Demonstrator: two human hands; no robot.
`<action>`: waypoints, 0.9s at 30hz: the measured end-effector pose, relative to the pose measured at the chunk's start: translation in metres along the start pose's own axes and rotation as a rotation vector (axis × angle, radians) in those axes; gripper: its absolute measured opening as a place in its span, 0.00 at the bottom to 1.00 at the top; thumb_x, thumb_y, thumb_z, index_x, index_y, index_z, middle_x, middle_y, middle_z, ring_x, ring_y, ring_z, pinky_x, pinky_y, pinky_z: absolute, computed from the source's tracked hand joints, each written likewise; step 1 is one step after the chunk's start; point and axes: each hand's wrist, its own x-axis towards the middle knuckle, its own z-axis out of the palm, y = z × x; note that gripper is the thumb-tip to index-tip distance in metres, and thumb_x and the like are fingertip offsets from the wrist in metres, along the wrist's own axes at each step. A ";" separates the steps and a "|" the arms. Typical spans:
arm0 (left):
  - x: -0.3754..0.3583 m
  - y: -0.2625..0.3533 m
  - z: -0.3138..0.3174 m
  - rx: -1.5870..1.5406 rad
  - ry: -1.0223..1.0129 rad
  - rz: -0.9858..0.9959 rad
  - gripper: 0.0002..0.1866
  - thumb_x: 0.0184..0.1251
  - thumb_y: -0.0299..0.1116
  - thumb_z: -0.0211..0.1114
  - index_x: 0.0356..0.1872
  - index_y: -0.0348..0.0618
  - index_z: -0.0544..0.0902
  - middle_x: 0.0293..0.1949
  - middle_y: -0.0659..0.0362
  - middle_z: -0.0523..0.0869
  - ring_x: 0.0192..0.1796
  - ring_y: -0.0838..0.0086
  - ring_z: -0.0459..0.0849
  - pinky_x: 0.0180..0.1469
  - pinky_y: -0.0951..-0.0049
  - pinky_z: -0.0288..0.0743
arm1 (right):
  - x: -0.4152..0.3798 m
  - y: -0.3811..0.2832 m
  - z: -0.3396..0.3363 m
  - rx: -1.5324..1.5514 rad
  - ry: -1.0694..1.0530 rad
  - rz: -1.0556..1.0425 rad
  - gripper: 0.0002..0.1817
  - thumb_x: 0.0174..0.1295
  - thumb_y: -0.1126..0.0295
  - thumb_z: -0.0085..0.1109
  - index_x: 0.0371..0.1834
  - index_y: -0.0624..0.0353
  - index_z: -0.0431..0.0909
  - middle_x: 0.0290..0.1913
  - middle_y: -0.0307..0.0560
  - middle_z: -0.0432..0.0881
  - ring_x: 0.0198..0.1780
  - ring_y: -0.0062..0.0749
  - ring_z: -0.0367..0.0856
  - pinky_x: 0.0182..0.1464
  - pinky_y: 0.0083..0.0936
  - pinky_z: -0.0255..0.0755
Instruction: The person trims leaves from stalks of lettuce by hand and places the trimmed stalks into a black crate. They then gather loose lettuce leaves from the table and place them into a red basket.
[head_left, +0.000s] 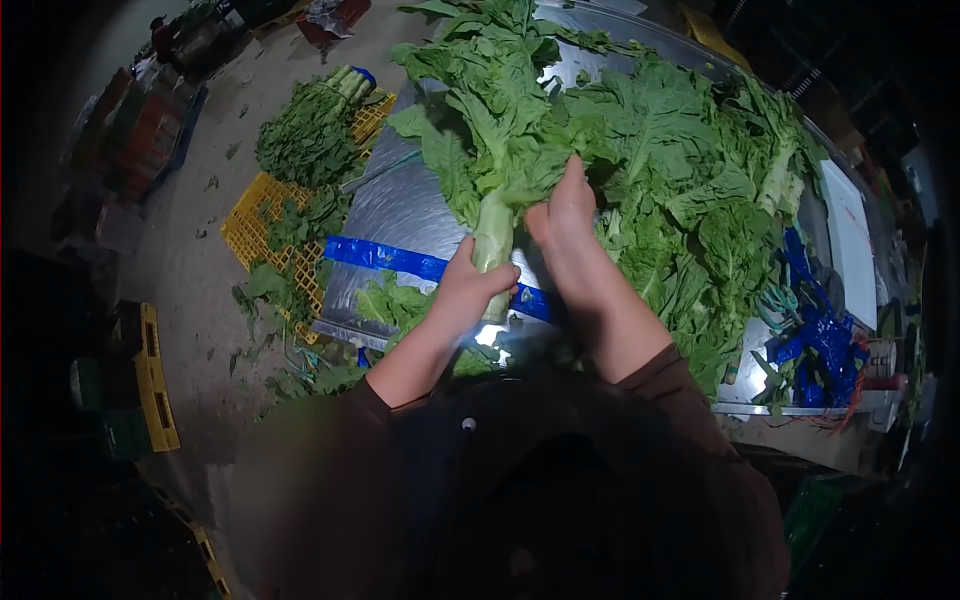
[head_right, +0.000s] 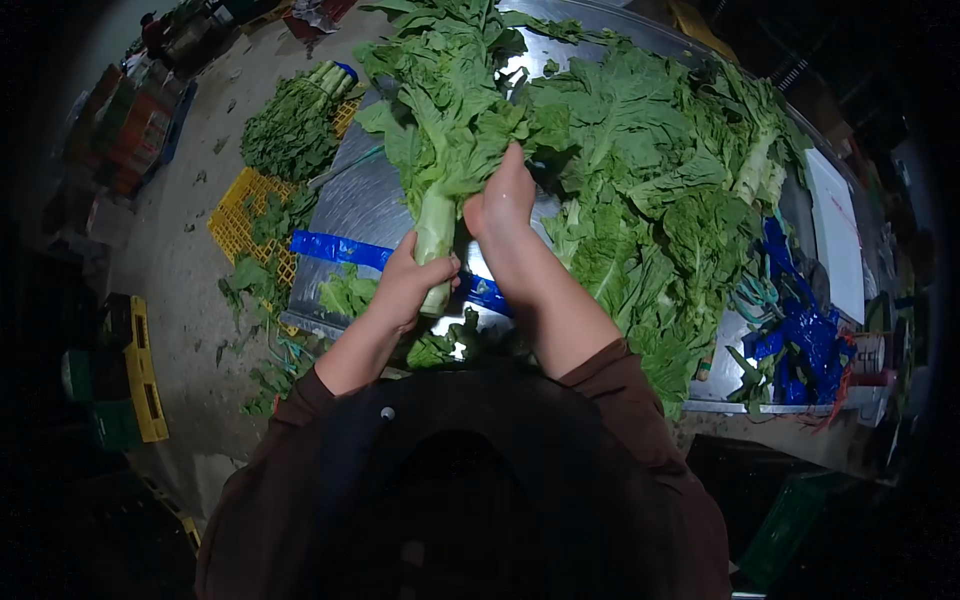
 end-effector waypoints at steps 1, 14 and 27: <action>0.004 -0.005 -0.004 0.094 0.016 0.014 0.26 0.52 0.27 0.67 0.53 0.36 0.71 0.35 0.57 0.80 0.32 0.75 0.79 0.36 0.74 0.74 | -0.009 -0.002 -0.001 -0.001 0.000 0.005 0.24 0.73 0.57 0.35 0.60 0.65 0.67 0.56 0.53 0.76 0.55 0.45 0.77 0.54 0.46 0.75; -0.002 -0.011 -0.007 0.673 0.006 0.213 0.32 0.47 0.29 0.69 0.58 0.36 0.69 0.44 0.54 0.82 0.46 0.65 0.81 0.50 0.66 0.74 | -0.052 -0.036 -0.013 -0.442 -0.114 0.079 0.15 0.69 0.57 0.48 0.45 0.58 0.72 0.33 0.41 0.75 0.29 0.23 0.73 0.26 0.22 0.67; -0.001 0.003 -0.028 0.167 -0.157 0.012 0.32 0.52 0.27 0.66 0.60 0.35 0.65 0.38 0.55 0.79 0.33 0.71 0.80 0.38 0.72 0.76 | 0.031 -0.084 -0.079 -1.828 -0.234 -0.404 0.42 0.57 0.48 0.61 0.66 0.69 0.60 0.61 0.67 0.70 0.63 0.55 0.68 0.64 0.39 0.62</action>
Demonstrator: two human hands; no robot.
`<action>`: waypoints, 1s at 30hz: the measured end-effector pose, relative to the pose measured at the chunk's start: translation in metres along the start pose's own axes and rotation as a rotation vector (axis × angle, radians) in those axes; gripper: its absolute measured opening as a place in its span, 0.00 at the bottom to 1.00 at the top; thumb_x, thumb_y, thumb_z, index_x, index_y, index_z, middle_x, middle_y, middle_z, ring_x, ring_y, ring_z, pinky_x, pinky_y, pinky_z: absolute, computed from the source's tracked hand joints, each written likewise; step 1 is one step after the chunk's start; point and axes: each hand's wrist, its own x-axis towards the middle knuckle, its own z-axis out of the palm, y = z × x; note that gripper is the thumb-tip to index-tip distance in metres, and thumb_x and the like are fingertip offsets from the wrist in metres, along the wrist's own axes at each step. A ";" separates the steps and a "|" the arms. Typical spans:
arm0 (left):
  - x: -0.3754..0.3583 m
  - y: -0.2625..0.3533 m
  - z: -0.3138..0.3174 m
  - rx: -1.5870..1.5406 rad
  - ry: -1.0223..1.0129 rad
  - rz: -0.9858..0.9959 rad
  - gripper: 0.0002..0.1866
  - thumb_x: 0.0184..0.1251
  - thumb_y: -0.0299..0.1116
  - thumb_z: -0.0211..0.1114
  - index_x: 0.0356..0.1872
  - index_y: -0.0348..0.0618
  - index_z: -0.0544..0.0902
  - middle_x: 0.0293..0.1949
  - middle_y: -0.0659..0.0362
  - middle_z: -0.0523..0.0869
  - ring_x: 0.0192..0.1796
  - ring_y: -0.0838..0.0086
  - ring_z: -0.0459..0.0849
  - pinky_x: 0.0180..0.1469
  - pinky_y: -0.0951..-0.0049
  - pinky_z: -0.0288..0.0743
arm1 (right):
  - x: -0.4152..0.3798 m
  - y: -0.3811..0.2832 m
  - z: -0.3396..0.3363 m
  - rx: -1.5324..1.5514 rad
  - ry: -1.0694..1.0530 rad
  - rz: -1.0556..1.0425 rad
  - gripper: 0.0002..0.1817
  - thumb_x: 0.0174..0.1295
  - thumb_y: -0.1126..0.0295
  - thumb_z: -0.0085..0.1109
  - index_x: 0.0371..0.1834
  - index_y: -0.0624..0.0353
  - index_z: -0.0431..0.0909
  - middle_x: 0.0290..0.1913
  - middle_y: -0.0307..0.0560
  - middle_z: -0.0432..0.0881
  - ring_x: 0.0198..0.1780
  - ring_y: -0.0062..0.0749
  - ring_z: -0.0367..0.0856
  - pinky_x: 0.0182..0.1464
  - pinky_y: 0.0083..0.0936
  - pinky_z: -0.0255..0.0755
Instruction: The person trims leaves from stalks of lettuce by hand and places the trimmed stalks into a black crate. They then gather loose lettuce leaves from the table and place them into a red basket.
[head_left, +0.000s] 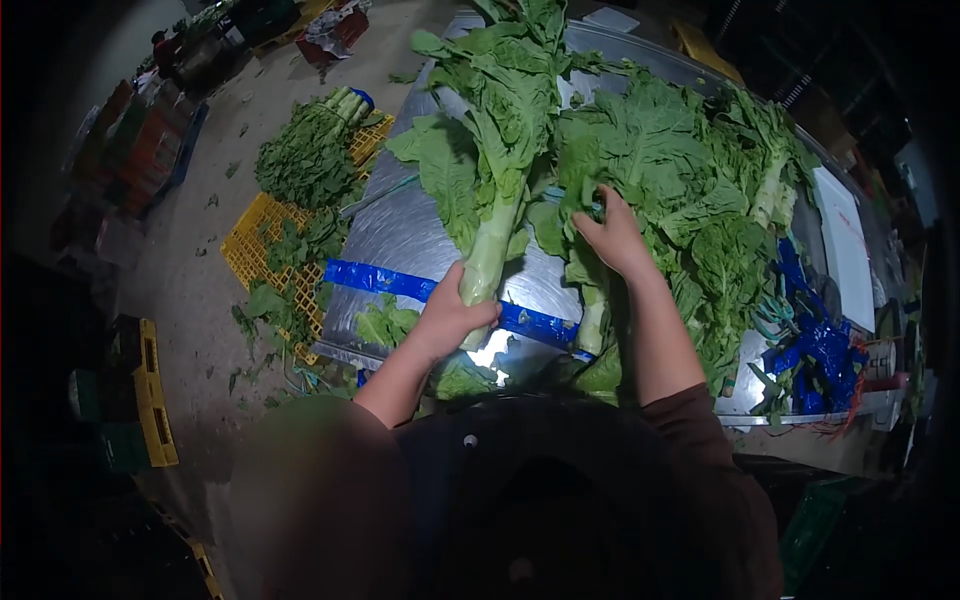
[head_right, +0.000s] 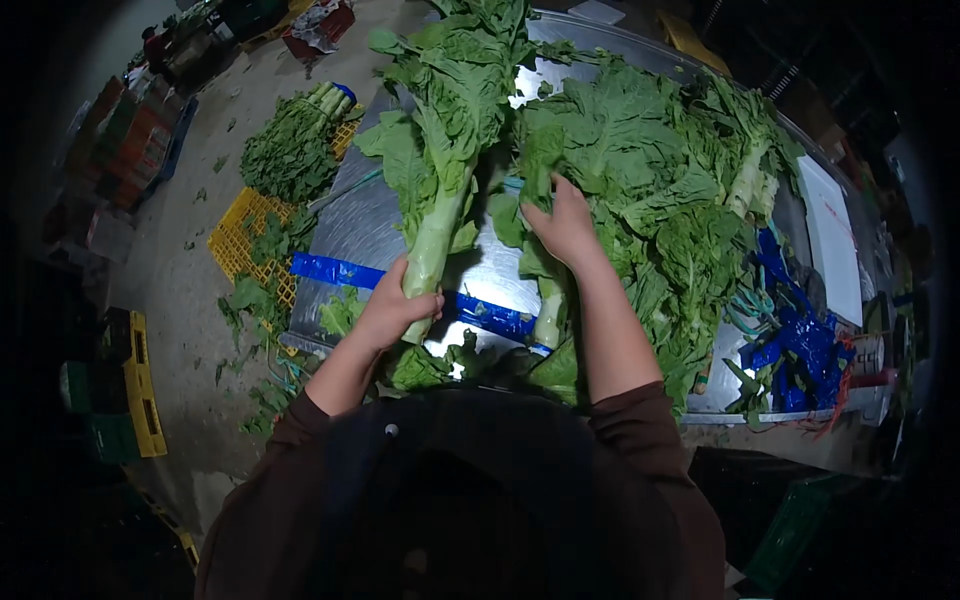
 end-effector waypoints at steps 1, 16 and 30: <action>0.003 -0.009 -0.002 0.234 0.081 0.106 0.33 0.50 0.30 0.67 0.59 0.35 0.66 0.38 0.52 0.81 0.36 0.66 0.81 0.41 0.68 0.76 | 0.004 -0.008 0.003 0.138 0.098 -0.060 0.43 0.56 0.46 0.60 0.66 0.68 0.60 0.62 0.69 0.67 0.64 0.56 0.67 0.65 0.40 0.62; -0.006 -0.007 0.028 0.738 0.228 0.086 0.33 0.46 0.33 0.67 0.56 0.38 0.65 0.41 0.39 0.81 0.46 0.44 0.80 0.47 0.56 0.74 | 0.033 -0.090 0.067 -0.084 0.594 -0.495 0.23 0.53 0.68 0.64 0.50 0.65 0.68 0.50 0.59 0.73 0.56 0.58 0.69 0.57 0.43 0.63; -0.005 -0.002 0.025 0.690 0.194 0.051 0.37 0.45 0.34 0.69 0.60 0.37 0.67 0.45 0.45 0.80 0.49 0.55 0.80 0.53 0.64 0.72 | 0.039 -0.091 0.065 -0.057 0.550 -0.623 0.24 0.53 0.57 0.67 0.44 0.60 0.68 0.36 0.56 0.79 0.40 0.53 0.78 0.41 0.43 0.70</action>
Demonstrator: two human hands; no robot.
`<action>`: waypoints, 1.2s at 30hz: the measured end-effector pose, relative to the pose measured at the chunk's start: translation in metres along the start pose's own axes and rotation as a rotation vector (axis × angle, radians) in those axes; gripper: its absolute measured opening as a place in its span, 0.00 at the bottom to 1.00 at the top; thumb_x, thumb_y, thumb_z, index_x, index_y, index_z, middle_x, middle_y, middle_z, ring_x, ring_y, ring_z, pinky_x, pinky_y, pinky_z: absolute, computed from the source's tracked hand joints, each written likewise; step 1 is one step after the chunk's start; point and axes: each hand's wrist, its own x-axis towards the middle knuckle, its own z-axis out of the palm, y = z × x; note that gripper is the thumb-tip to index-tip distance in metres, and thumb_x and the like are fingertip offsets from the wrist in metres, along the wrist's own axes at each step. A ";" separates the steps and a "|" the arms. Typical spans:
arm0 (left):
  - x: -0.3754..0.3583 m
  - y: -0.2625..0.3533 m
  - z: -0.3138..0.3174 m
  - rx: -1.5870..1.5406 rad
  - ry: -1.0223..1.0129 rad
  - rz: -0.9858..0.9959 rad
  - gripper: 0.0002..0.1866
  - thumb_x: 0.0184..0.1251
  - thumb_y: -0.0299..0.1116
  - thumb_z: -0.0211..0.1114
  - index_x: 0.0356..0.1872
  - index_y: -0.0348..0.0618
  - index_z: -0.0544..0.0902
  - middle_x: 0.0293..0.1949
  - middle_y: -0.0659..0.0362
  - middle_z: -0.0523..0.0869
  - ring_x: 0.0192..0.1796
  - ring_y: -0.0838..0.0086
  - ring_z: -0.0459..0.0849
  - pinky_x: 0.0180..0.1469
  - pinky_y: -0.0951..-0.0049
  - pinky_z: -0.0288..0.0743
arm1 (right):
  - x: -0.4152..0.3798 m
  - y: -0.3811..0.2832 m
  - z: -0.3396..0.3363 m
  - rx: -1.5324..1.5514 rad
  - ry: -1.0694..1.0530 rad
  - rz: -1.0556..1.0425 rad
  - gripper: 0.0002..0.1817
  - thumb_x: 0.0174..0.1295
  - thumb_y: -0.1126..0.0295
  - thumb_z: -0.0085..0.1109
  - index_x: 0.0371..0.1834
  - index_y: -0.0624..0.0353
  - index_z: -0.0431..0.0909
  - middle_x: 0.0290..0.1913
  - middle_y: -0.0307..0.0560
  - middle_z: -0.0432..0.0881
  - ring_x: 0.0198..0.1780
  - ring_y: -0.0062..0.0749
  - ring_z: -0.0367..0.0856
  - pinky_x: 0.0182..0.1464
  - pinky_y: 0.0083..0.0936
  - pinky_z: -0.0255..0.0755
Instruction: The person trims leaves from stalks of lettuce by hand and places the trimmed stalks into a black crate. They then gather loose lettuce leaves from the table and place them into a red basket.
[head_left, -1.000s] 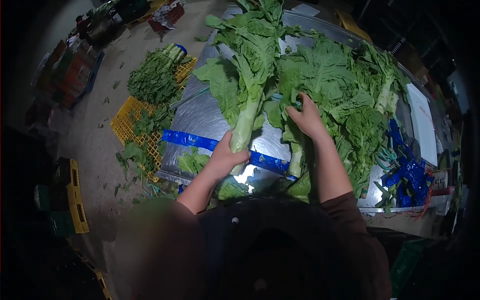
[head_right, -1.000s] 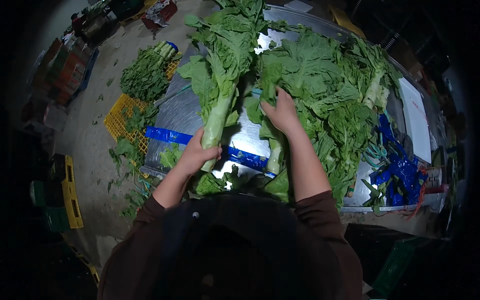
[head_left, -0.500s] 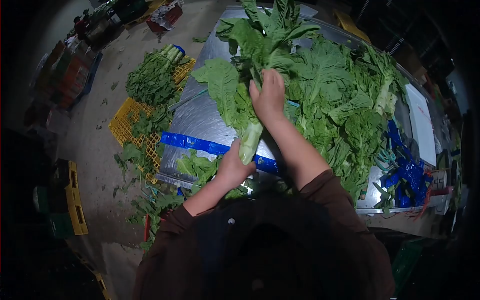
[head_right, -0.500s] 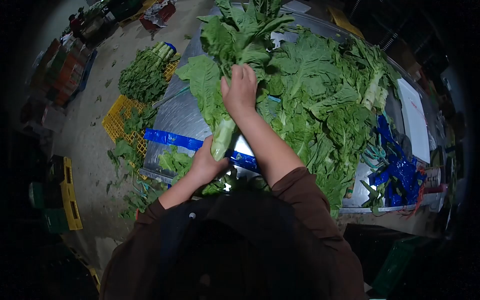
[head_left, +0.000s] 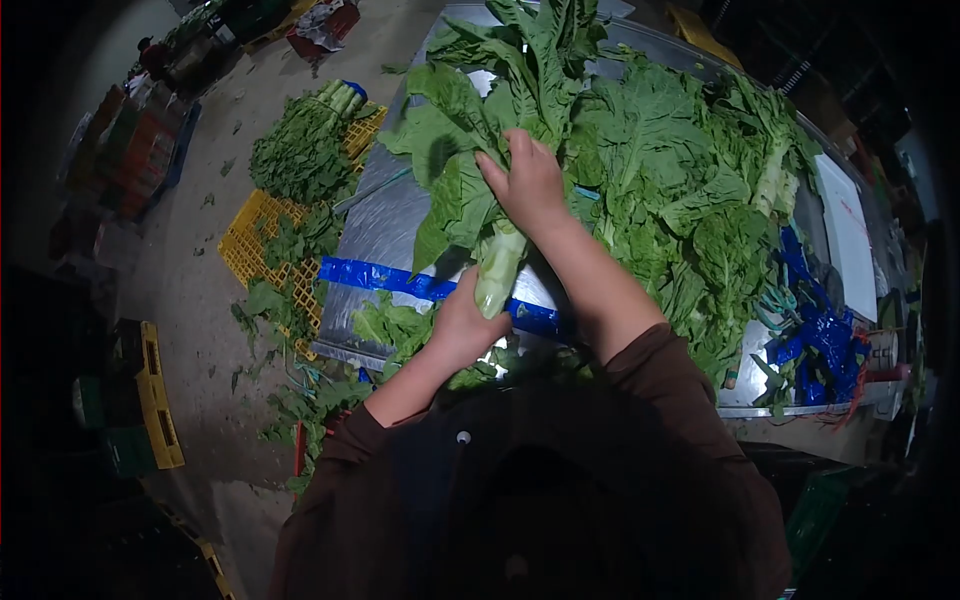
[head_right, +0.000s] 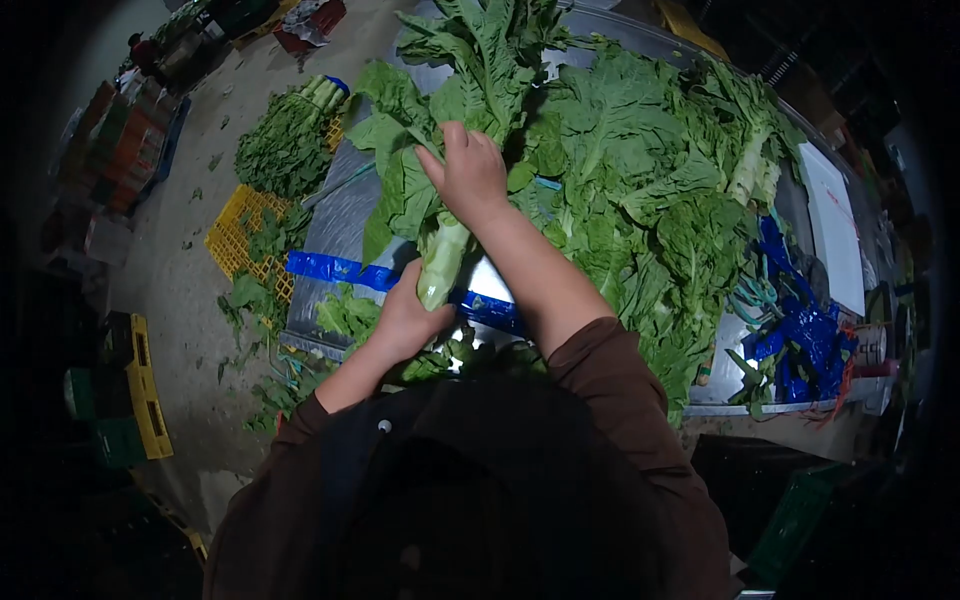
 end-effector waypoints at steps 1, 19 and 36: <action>0.000 -0.003 0.002 -0.001 -0.003 -0.001 0.37 0.45 0.34 0.69 0.60 0.37 0.67 0.45 0.45 0.80 0.49 0.55 0.80 0.53 0.64 0.72 | -0.002 -0.001 0.003 0.045 0.074 0.052 0.22 0.54 0.57 0.66 0.41 0.58 0.68 0.31 0.55 0.80 0.35 0.52 0.80 0.36 0.42 0.72; 0.025 -0.023 -0.016 -1.438 -0.559 -0.339 0.25 0.58 0.30 0.61 0.56 0.33 0.67 0.36 0.54 0.78 0.31 0.74 0.78 0.34 0.76 0.75 | 0.001 -0.047 -0.060 0.781 0.315 0.695 0.20 0.65 0.62 0.57 0.49 0.68 0.68 0.47 0.51 0.77 0.49 0.32 0.74 0.55 0.29 0.67; 0.005 0.001 -0.040 -1.291 -0.593 -0.048 0.34 0.49 0.29 0.65 0.61 0.38 0.63 0.37 0.54 0.75 0.28 0.73 0.77 0.31 0.75 0.73 | 0.016 -0.008 -0.022 1.846 -0.301 1.368 0.51 0.53 0.20 0.25 0.57 0.57 0.70 0.42 0.56 0.80 0.39 0.47 0.81 0.43 0.43 0.78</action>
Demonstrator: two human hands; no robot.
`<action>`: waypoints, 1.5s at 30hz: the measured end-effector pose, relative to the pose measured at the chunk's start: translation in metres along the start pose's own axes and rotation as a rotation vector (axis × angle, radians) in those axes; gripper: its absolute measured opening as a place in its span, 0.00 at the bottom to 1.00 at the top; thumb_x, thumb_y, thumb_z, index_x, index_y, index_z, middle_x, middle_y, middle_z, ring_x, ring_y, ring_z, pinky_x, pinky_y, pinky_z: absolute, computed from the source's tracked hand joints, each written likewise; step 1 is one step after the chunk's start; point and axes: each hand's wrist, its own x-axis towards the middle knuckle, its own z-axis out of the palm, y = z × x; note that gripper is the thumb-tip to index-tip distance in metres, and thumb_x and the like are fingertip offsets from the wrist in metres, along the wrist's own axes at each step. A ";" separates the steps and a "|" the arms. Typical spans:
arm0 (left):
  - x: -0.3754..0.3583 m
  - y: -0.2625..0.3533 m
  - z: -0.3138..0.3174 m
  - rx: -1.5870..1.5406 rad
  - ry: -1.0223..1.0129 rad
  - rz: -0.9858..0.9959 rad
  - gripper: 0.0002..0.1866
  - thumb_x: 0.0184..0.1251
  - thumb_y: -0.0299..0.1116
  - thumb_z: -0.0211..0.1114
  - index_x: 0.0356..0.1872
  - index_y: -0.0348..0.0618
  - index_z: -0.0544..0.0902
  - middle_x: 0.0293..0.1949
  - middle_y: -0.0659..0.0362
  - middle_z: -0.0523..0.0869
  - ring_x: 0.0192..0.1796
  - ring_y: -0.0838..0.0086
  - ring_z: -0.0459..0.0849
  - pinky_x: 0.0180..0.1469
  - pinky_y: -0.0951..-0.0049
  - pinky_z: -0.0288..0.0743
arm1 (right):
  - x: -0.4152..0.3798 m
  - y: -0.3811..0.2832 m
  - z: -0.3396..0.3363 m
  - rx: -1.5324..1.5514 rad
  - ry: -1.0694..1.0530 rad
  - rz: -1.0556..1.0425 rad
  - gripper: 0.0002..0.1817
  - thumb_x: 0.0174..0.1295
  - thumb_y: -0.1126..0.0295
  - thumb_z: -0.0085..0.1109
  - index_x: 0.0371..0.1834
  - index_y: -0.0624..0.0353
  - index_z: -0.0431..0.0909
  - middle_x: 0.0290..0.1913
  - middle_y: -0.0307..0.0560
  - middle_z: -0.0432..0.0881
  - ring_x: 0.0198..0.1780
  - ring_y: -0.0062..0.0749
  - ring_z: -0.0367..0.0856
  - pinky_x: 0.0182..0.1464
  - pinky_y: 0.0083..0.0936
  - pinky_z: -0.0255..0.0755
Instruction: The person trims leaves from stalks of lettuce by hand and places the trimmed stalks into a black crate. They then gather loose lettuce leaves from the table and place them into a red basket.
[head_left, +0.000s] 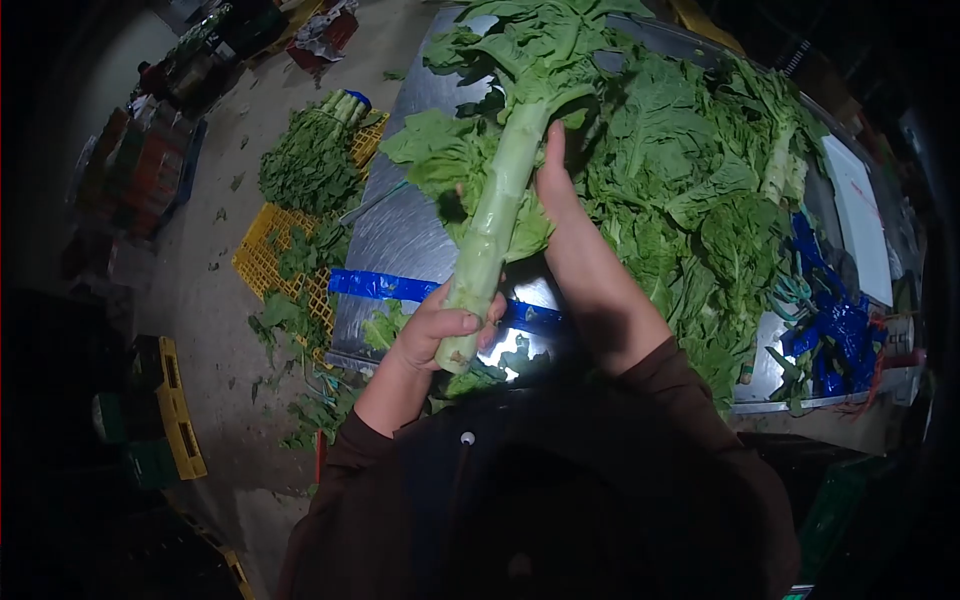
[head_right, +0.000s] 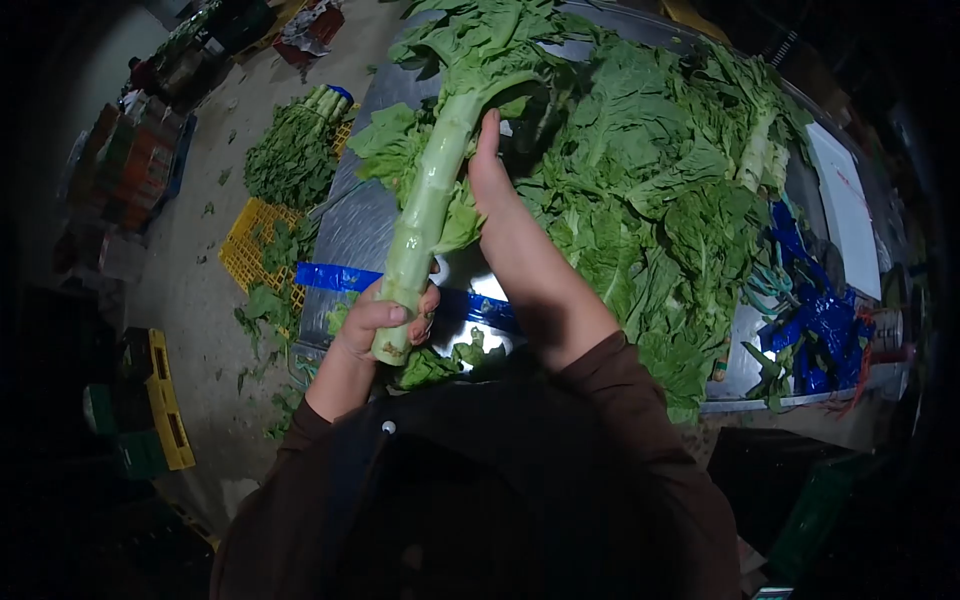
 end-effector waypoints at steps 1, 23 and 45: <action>-0.002 0.001 0.002 0.006 -0.030 -0.014 0.35 0.49 0.29 0.66 0.60 0.38 0.63 0.37 0.54 0.75 0.28 0.73 0.77 0.31 0.76 0.73 | 0.000 0.000 -0.004 0.001 -0.001 0.004 0.51 0.53 0.20 0.25 0.57 0.57 0.70 0.42 0.56 0.80 0.39 0.47 0.81 0.43 0.43 0.78; 0.013 -0.037 0.006 1.138 0.695 0.217 0.26 0.49 0.33 0.69 0.50 0.37 0.73 0.38 0.57 0.81 0.41 0.71 0.79 0.47 0.71 0.73 | 0.006 0.010 -0.005 0.152 0.404 -0.201 0.18 0.69 0.57 0.44 0.46 0.59 0.76 0.37 0.48 0.80 0.34 0.38 0.79 0.35 0.40 0.77; 0.011 0.006 -0.040 0.995 0.763 0.278 0.21 0.51 0.28 0.67 0.47 0.36 0.74 0.30 0.61 0.79 0.26 0.79 0.77 0.29 0.77 0.73 | -0.060 0.025 -0.030 -0.523 0.075 0.226 0.14 0.68 0.54 0.49 0.35 0.53 0.70 0.22 0.33 0.69 0.18 0.19 0.64 0.20 0.18 0.59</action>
